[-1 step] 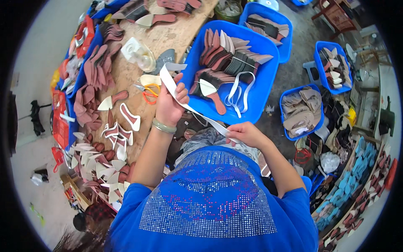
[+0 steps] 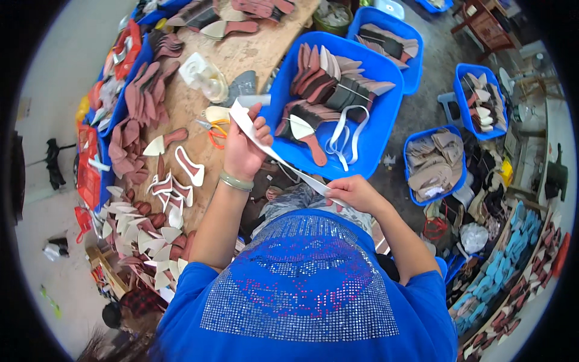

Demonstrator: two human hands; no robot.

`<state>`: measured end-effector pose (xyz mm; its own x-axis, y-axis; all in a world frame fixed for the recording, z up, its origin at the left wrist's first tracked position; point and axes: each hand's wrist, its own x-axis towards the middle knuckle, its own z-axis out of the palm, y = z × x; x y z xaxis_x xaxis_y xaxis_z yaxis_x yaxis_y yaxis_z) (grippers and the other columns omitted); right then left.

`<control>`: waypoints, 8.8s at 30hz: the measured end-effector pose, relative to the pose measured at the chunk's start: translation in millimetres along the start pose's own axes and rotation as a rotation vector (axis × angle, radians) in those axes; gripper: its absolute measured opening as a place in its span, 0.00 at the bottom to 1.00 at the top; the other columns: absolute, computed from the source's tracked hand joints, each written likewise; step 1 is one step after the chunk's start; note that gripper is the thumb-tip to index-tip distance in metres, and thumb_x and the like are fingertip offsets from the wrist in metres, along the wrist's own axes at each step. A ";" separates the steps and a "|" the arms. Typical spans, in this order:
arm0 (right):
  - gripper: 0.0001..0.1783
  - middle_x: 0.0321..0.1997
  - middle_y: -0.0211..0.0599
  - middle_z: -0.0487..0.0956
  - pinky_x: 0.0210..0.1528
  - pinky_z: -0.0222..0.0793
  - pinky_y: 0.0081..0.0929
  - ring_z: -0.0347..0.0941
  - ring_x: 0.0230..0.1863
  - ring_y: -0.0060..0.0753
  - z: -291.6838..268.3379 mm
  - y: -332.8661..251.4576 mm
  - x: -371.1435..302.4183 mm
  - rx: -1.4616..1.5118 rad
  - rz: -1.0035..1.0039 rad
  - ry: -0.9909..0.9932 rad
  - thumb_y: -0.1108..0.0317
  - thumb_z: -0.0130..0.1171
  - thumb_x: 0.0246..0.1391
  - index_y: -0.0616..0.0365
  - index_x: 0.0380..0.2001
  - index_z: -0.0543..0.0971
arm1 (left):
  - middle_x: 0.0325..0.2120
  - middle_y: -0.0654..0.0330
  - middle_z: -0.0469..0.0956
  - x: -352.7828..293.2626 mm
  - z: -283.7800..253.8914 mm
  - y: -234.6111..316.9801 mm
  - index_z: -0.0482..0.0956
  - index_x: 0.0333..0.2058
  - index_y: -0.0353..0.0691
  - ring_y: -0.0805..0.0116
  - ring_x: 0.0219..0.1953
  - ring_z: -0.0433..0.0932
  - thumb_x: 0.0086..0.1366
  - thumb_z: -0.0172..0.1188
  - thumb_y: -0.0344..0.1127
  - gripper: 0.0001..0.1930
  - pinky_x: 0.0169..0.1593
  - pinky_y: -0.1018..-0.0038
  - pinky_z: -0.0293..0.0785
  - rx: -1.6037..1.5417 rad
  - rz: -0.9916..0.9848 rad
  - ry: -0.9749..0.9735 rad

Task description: The person assembles slipper components by hand at a workbench. They pick up white plastic frames and pink foam insoles, press them together, and place the finished units into a blue bin. The process is repeated for multiple pairs.

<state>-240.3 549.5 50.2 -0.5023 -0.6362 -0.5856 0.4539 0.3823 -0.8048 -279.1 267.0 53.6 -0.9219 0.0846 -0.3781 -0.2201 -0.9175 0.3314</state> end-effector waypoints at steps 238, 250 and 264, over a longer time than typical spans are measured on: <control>0.05 0.31 0.29 0.76 0.36 0.61 0.14 0.69 0.34 0.18 367.2 -232.8 128.9 -0.136 -0.561 -0.936 0.78 0.64 0.44 0.63 0.29 0.83 | 0.39 0.62 0.74 -316.4 -28.7 70.2 0.67 0.49 0.41 0.70 0.39 0.73 0.60 0.37 0.71 0.38 0.42 0.71 0.72 -0.148 1.221 0.658; 0.06 0.30 0.27 0.74 0.39 0.63 0.20 0.68 0.34 0.20 380.0 -215.0 104.7 0.157 -0.315 -1.161 0.77 0.66 0.44 0.58 0.28 0.81 | 0.44 0.62 0.72 -337.1 -26.3 45.7 0.68 0.53 0.35 0.72 0.48 0.70 0.64 0.42 0.64 0.36 0.54 0.74 0.65 0.274 1.537 0.665; 0.08 0.32 0.31 0.77 0.34 0.64 0.18 0.69 0.32 0.21 408.3 -213.7 92.6 -0.275 -0.883 -1.005 0.72 0.62 0.51 0.61 0.36 0.83 | 0.60 0.51 0.61 -344.2 -19.7 70.9 0.51 0.64 0.40 0.59 0.64 0.58 0.61 0.28 0.72 0.45 0.65 0.64 0.53 0.072 1.581 0.533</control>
<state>-83.4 135.2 207.5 0.2543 -0.8993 0.3557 0.0444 -0.3566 -0.9332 28.9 165.2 190.1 -0.0347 -0.9924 0.1181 0.7319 0.0552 0.6791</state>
